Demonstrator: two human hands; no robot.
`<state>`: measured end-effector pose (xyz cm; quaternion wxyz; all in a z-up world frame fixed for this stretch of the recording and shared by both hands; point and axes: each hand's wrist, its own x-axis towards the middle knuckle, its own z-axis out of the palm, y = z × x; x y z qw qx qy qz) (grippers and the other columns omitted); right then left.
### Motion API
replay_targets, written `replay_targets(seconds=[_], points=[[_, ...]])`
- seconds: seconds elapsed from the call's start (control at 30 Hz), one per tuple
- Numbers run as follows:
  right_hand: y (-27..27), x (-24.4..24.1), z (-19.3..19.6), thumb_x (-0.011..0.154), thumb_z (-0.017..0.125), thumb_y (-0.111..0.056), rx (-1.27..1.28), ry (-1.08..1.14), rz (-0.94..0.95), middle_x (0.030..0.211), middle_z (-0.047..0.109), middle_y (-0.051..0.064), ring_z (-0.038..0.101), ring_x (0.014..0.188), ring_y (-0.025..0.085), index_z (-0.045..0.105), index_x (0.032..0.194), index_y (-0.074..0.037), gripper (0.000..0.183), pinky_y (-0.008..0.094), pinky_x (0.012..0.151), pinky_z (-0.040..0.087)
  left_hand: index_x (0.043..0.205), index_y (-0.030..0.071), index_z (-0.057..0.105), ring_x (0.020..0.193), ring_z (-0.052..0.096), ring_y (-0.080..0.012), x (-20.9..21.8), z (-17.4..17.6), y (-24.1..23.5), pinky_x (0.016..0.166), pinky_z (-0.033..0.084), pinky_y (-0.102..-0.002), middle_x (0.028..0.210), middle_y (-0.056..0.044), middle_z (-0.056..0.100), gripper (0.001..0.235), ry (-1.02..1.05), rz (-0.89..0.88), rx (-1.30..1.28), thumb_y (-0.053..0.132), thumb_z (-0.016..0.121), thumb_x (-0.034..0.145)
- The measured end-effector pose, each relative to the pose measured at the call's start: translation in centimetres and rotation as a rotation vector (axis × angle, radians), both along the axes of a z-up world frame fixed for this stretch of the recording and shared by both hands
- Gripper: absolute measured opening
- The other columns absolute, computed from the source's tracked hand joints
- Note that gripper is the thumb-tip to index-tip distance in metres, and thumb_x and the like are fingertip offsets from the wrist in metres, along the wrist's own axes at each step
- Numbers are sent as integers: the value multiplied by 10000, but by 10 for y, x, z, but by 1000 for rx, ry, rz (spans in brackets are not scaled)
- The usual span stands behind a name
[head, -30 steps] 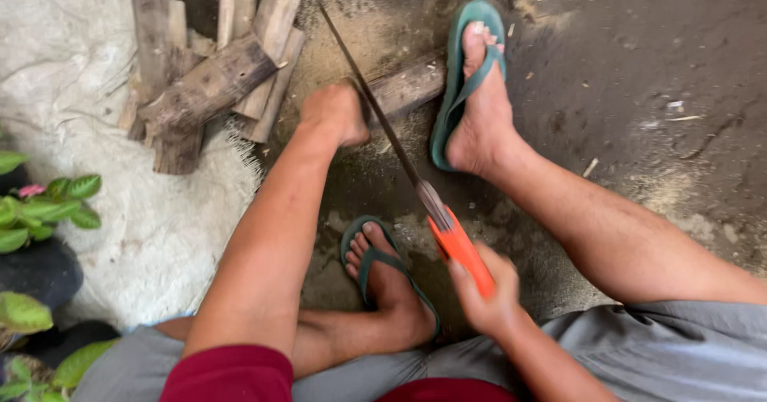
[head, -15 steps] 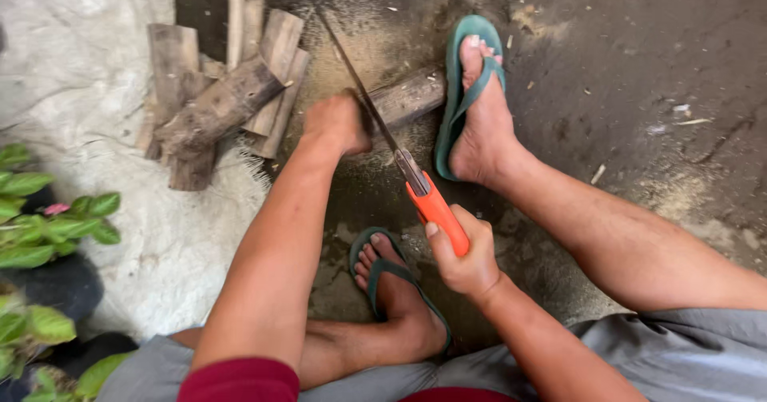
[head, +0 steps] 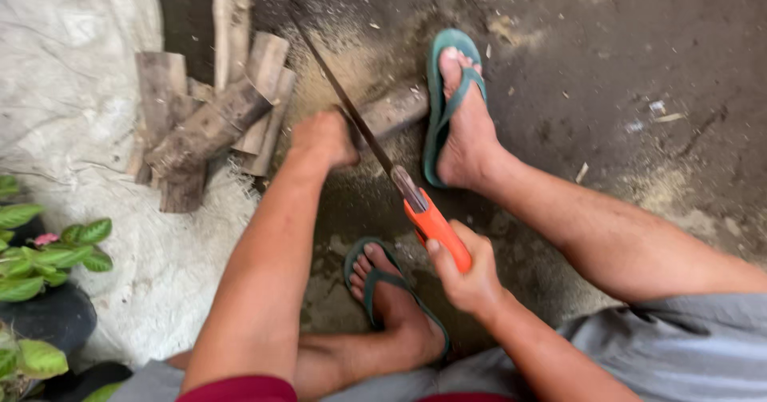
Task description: The person saws a piece of wood with a handsaw while holding the wood steady by hand on the ground.
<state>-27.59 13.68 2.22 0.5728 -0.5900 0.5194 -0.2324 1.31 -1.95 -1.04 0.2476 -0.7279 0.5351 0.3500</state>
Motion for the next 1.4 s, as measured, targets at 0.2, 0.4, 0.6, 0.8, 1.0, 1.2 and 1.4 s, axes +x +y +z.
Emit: replay_targets(seconds=[0.2,0.4,0.6,0.8,1.0,1.2,1.4], points=[[42,-44,37,905,641,-190,-42,56,62,619,570,58,567,507,123,676,881,-62,136,321,499,467,1160,49,729,1147,673,-342,-2,-18,19,973,549,-432,1245,-190,689,542,13,32,15,345,851,723],[2,4,5,956,671,-209,38,91,12,636,537,104,495,558,176,630,847,-27,216,348,539,458,1203,23,658,1106,692,-346,2,-12,22,937,567,-431,1203,-206,702,593,-8,33,-33,330,848,732],[30,-47,50,931,566,-194,-17,-43,44,722,640,59,617,623,99,697,1102,-10,284,302,581,508,1200,54,724,1118,704,-334,-7,-15,15,978,564,-416,1213,-191,715,498,14,40,62,302,804,777],[-14,5,0,989,635,-203,116,10,-25,690,574,72,512,621,136,651,887,-7,222,321,575,466,1347,29,556,1141,677,-336,-8,9,16,960,554,-435,1233,-198,687,727,24,96,-7,306,858,748],[29,-51,50,940,569,-196,-97,-35,74,753,629,28,629,653,70,694,1064,-2,262,272,594,505,1320,3,563,1160,661,-362,-13,-2,14,985,535,-435,1252,-218,670,745,23,83,15,322,885,728],[-13,4,-6,1009,630,-202,90,11,3,677,546,48,481,629,105,645,888,-7,230,301,572,451,1316,14,564,1150,671,-349,-9,10,21,977,548,-429,1241,-214,681,756,43,123,-8,327,890,709],[37,-57,45,926,577,-184,-12,35,78,670,582,13,570,562,80,700,1067,-20,249,276,536,475,1300,-1,590,1125,701,-335,-9,-11,14,980,552,-428,1249,-193,692,705,8,69,72,332,860,740]])
